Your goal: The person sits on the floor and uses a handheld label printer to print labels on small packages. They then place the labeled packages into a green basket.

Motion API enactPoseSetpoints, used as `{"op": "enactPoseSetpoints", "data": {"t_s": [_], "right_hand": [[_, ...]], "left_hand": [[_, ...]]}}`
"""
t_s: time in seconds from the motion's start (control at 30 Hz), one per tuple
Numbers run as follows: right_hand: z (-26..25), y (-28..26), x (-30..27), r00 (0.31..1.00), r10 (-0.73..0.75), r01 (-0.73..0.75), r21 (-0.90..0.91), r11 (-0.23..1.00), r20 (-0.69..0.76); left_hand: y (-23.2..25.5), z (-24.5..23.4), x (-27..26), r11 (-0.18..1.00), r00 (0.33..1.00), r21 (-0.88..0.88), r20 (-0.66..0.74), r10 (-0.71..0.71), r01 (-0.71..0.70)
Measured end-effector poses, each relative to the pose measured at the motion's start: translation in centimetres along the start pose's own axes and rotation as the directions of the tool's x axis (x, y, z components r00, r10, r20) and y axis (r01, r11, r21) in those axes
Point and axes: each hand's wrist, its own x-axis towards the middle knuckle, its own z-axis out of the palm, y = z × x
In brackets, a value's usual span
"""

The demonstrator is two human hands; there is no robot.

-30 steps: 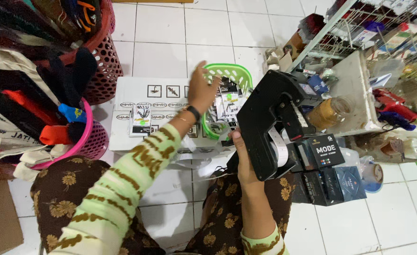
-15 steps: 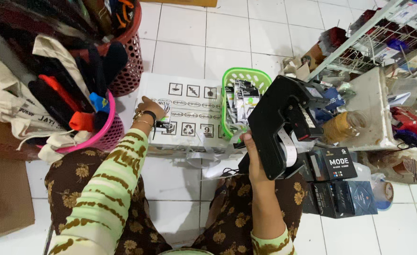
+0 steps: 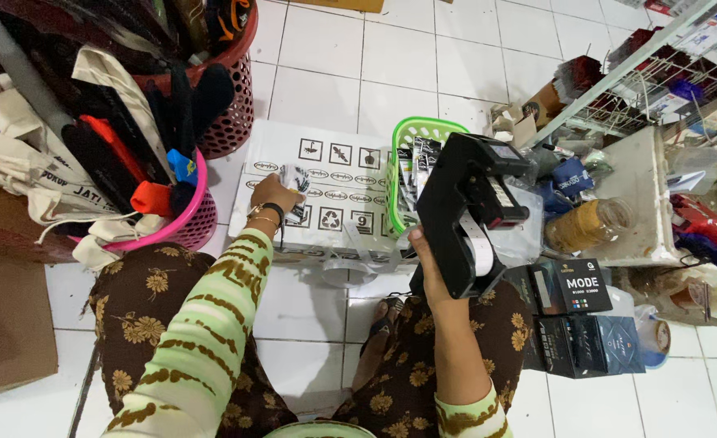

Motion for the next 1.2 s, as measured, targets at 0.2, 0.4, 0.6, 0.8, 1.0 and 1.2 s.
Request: {"op": "enactPoseSetpoints", "data": {"t_s": [0.2,0.4,0.6,0.8,1.0,1.2], "right_hand": [[2.0,-8.5,-1.4,0.910,0.330,-0.314,-0.104,0.944,0.250],[9.1,-0.2,-2.1,0.827,0.404,-0.396,-0.106,0.912,0.390],[15.1,7.2,2.3,0.840,0.404,-0.307,-0.296,0.905,0.363],[18.0,7.0,3.8,0.930,0.230,-0.040,-0.542,0.840,0.288],[17.5,6.7,4.4,0.938,0.174,0.063,-0.639,0.767,0.301],[17.8,8.6,4.4,0.905,0.249,0.066,-0.692,0.719,0.345]], "left_hand": [[-2.2,2.3,4.4,0.871,0.992,-0.476,0.043,-0.116,0.123],[-1.8,1.3,10.8,0.180,0.992,-0.980,0.070,-0.103,0.088],[2.3,-3.1,6.0,0.183,0.983,-0.978,0.123,0.135,0.097],[5.0,-5.1,-6.2,0.303,0.929,-0.945,0.214,0.302,0.119],[3.1,-4.3,-10.2,0.192,0.923,-0.974,0.183,0.339,0.122],[3.8,-4.7,-10.5,0.148,0.907,-0.983,0.156,0.392,0.106]]}}
